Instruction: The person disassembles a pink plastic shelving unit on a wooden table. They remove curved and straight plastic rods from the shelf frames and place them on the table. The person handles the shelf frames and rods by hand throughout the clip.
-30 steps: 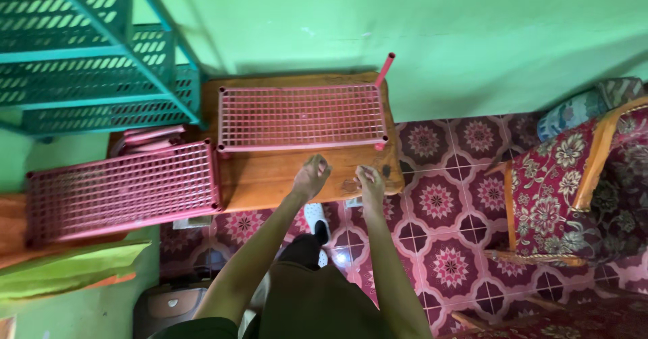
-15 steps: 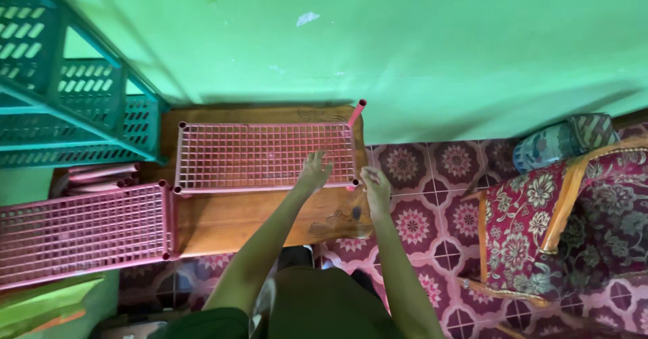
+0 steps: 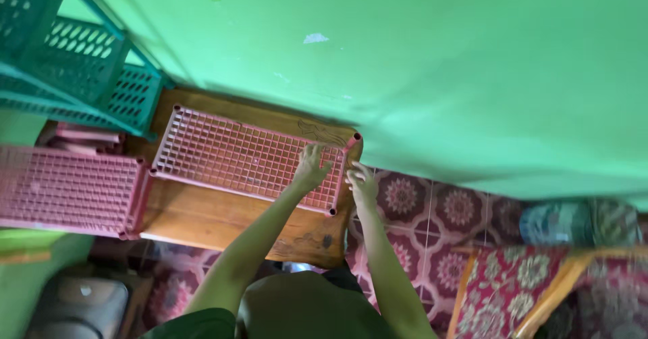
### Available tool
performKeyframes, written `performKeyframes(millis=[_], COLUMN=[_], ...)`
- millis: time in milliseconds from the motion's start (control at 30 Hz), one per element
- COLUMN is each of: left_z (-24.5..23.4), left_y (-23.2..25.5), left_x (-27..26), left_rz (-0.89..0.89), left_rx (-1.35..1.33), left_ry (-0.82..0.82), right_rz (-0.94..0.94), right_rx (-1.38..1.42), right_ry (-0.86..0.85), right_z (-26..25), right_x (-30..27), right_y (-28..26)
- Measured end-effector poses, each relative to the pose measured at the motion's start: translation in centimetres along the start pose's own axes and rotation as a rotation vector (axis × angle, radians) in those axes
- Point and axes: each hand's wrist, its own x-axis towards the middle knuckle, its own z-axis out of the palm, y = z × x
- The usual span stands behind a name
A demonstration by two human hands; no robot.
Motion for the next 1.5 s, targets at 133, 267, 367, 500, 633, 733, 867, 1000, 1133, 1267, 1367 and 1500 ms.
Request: performKeyframes(millis=[133, 267, 367, 500, 633, 733, 867, 1000, 1133, 1267, 1367, 1500], left_z=[-0.2, 0.3, 2.3, 3.5, 3.8, 3.6, 4.2, 5.4, 4.6, 3.7, 3.0, 1.7], left_y=[3.4, 6.9, 7.0, 6.2, 6.3, 7.4, 9.2, 9.7, 8.7, 9.8, 12.3, 14.2], left_x=[1.4, 3.0, 3.0, 4.3, 4.3, 3.8, 3.1, 2.7, 2.9, 2.6, 3.7, 3.7], left_rz=[0.228, -0.019, 0.153, 0.199, 0.263, 0.202, 0.143, 0.056, 0.057, 0.134, 0.072, 0.001], left_rx=[-0.083, -0.168, -0.107, -0.004, 0.014, -0.009, 0.022, 0.065, -0.116, -0.003, -0.042, -0.104], left_ry=[0.085, -0.063, 0.027, 0.006, -0.003, 0.040, 0.182, 0.267, 0.104, 0.200, 0.422, 0.432], right_rz=[-0.124, -0.276, -0.425, -0.408, -0.360, -0.145, -0.057, -0.018, 0.018, 0.019, 0.057, -0.016], right_rx=[-0.066, -0.134, -0.320, -0.461, -0.451, -0.429, -0.321, -0.326, -0.282, -0.363, -0.373, -0.349], right_ry=[-0.183, -0.237, -0.252, -0.352, -0.446, -0.504, -0.514, -0.522, -0.535, -0.601, -0.587, -0.569], right_z=[-0.5, 0.1, -0.6, -1.3, -2.4, -2.3, -1.7, -1.9, -1.8, -1.9, -1.9, -2.2], right_x=[4.0, 8.3, 9.3, 12.1, 13.2, 13.7, 14.1, 13.9, 13.6, 13.9, 14.5, 13.6], right_y=[-0.4, -1.3, -0.4, -1.3, -1.4, -1.5, -1.3, -1.1, -1.6, -1.9, -2.1, -1.9])
